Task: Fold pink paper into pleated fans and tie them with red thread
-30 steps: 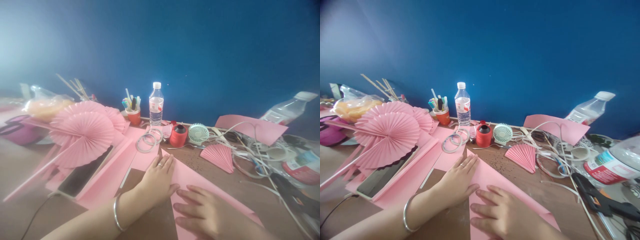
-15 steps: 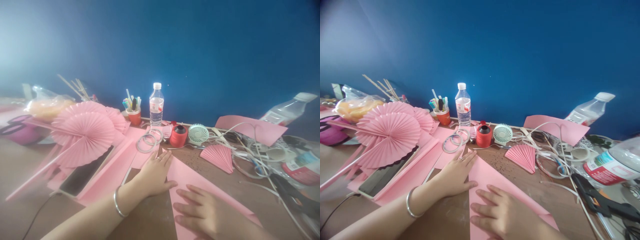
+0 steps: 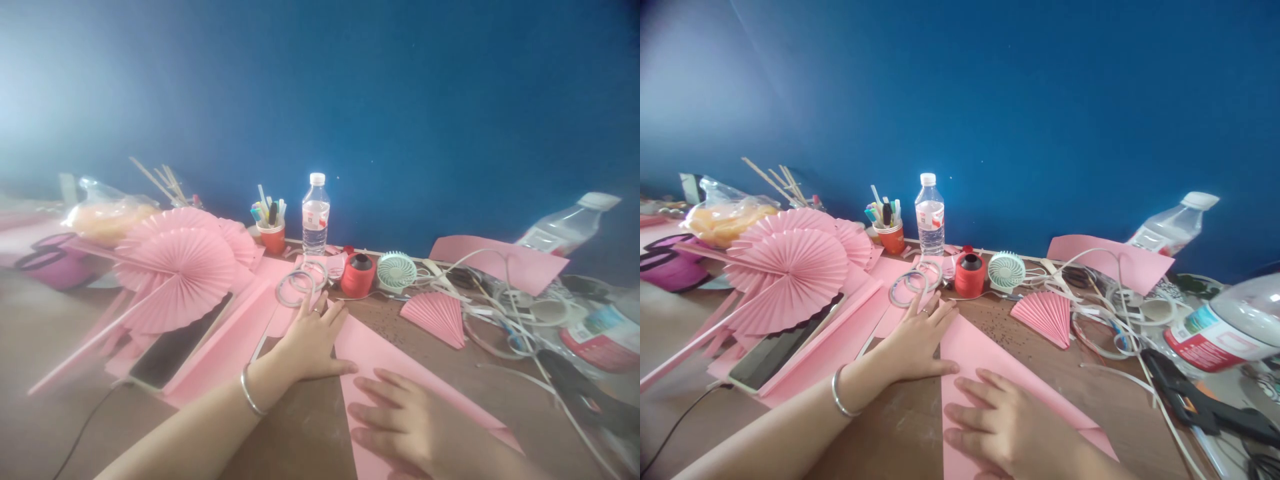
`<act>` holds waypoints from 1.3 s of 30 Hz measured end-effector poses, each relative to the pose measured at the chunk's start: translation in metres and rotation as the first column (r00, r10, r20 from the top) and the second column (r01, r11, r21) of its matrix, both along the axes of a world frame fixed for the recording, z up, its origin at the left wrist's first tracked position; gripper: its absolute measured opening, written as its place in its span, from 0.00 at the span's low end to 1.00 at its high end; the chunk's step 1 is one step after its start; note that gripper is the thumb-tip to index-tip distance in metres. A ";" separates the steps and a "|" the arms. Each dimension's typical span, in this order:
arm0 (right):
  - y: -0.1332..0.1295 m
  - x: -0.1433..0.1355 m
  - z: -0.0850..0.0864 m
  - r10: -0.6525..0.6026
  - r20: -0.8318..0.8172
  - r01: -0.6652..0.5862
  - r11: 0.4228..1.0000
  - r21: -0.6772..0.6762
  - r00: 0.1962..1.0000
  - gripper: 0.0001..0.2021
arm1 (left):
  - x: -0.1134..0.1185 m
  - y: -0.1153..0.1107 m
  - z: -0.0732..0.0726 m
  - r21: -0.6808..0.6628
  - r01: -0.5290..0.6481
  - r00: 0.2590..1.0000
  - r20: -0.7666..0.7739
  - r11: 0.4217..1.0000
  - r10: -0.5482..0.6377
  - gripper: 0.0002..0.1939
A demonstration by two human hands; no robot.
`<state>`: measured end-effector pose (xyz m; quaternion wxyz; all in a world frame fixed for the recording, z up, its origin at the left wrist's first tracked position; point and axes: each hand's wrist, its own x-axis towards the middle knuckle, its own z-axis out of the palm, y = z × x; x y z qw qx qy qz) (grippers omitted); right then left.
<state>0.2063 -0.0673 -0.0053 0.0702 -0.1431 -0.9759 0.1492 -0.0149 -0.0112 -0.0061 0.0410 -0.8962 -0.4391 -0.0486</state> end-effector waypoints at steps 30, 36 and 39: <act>-0.001 0.006 0.000 -0.010 0.041 0.006 0.997 0.077 0.999 0.21 | 0.001 0.004 0.000 -0.031 0.108 0.994 0.012 0.994 -0.108 0.34; -0.002 0.007 -0.001 -0.028 0.024 0.026 0.996 0.080 0.999 0.19 | 0.000 0.007 -0.004 -0.042 0.122 0.992 -0.006 0.992 -0.123 0.37; -0.001 0.006 -0.002 -0.023 0.030 0.020 0.997 0.081 0.999 0.19 | 0.000 0.007 -0.003 -0.057 0.134 0.991 -0.003 0.989 -0.134 0.38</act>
